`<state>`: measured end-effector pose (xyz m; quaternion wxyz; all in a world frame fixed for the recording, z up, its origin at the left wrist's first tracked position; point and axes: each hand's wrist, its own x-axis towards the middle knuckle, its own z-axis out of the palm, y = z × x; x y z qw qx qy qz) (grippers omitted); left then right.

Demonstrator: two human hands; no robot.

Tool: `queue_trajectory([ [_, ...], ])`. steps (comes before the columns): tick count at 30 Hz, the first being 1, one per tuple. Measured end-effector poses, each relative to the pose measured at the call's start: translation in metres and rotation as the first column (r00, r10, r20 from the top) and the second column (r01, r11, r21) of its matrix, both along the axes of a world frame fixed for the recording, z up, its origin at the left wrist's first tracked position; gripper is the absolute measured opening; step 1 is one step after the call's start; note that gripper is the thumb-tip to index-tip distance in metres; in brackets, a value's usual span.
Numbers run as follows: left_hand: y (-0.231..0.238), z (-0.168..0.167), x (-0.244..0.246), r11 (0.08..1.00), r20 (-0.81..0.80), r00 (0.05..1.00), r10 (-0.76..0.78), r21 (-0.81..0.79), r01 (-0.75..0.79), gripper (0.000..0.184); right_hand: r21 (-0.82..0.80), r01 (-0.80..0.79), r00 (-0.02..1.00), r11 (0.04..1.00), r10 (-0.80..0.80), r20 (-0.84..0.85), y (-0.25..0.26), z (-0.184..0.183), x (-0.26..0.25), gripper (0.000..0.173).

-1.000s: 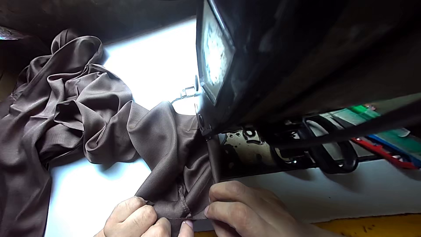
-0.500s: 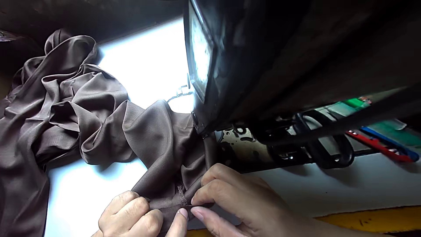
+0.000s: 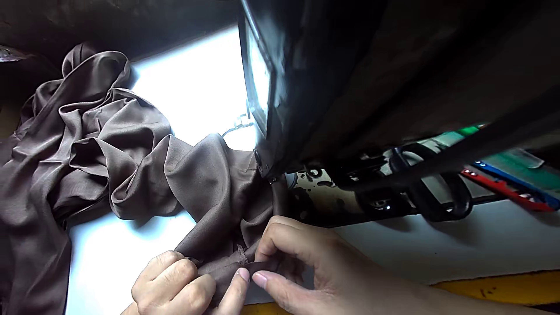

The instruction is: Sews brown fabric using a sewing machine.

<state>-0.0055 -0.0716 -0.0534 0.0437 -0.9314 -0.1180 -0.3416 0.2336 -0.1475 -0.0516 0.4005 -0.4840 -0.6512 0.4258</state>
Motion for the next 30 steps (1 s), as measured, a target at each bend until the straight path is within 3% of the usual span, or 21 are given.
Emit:
queue_trajectory([
  [5,0.0025,0.0008,-0.0001,0.998,0.013,0.999,-0.040,-0.047,0.041,0.020,-0.090,-0.058,0.997,0.994,0.053,-0.060,0.0013,0.0052,0.0023,0.015],
  [12,0.0062,0.0002,0.0001,0.994,0.029,0.997,-0.066,-0.081,0.068,0.018,0.004,-0.042,0.995,0.999,0.042,-0.087,0.0021,0.0011,0.0027,0.016],
  [23,0.0071,-0.0032,-0.0014,0.985,0.046,0.998,-0.034,-0.168,0.042,0.014,-0.036,-0.029,0.997,0.999,0.026,-0.067,0.0039,0.0054,-0.0007,0.013],
  [26,0.0094,-0.0059,-0.0039,0.985,0.045,0.999,-0.029,-0.170,0.036,0.014,0.014,-0.007,0.998,1.000,0.008,-0.055,0.0026,0.0036,-0.0024,0.009],
  [30,0.0091,-0.0061,-0.0032,0.985,0.045,0.998,-0.032,-0.170,0.039,0.013,0.109,0.053,0.997,0.993,-0.059,0.048,0.0024,0.0019,-0.0049,0.016],
])
